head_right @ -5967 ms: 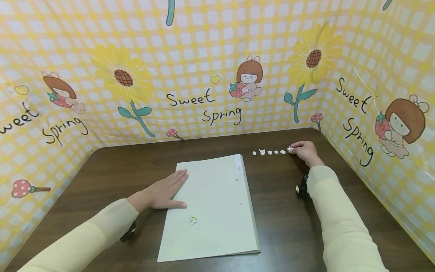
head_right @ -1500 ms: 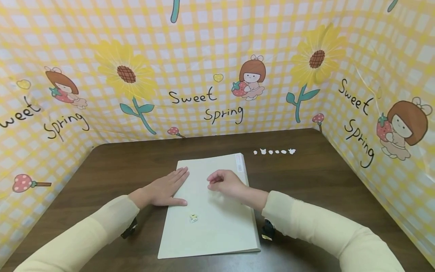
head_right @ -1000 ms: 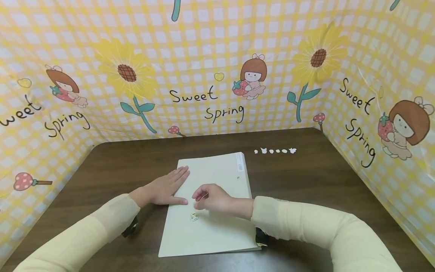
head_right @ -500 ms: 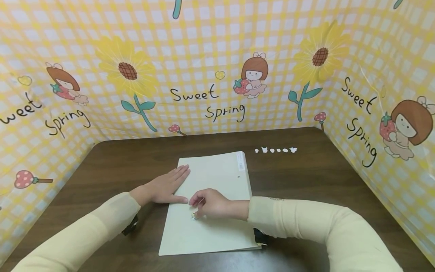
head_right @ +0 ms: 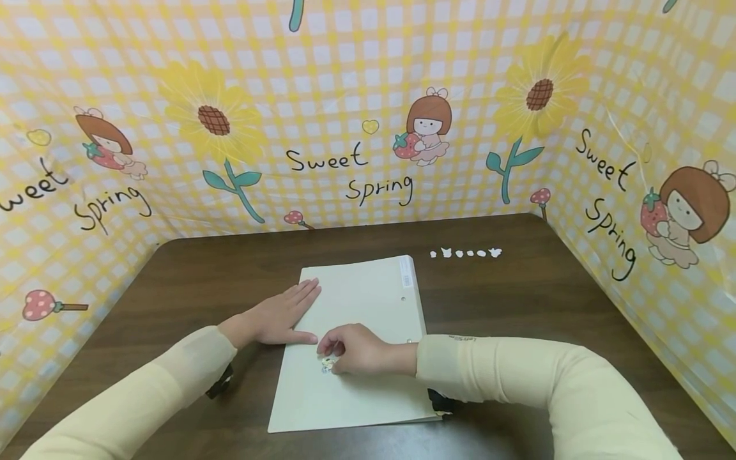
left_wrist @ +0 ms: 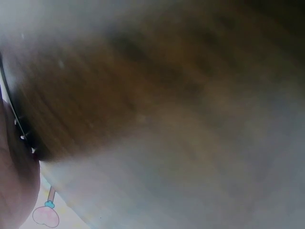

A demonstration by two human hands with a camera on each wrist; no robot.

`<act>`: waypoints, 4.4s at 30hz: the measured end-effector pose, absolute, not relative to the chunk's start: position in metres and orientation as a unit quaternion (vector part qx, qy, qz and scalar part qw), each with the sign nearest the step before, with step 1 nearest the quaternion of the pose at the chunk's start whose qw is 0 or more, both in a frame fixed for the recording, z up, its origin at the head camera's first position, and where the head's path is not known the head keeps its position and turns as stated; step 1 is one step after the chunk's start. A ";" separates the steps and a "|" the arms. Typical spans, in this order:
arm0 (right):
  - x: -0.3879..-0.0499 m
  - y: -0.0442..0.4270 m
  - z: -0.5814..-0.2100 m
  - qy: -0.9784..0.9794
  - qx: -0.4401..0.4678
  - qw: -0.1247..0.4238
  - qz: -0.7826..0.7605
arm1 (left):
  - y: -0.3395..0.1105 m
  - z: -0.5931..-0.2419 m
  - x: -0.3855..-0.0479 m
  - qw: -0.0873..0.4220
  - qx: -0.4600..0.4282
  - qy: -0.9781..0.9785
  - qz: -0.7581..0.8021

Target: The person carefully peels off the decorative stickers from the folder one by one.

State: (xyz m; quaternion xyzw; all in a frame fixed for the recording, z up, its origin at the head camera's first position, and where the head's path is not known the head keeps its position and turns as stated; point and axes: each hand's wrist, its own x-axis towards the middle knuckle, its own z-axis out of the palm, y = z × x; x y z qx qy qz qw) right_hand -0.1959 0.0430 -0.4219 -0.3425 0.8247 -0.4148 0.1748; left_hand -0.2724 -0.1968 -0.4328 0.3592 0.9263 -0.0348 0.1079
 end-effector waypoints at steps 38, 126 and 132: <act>-0.198 0.044 -0.419 0.818 -0.425 0.182 -0.342 | -0.196 -0.429 -0.269 0.103 0.361 0.927 -0.026; -0.241 0.102 -0.397 0.808 -0.288 0.165 -0.487 | -0.196 -0.433 -0.272 0.105 0.359 0.927 -0.037; -0.249 0.118 -0.394 0.815 -0.242 0.140 -0.507 | -0.197 -0.434 -0.272 0.107 0.363 0.925 -0.039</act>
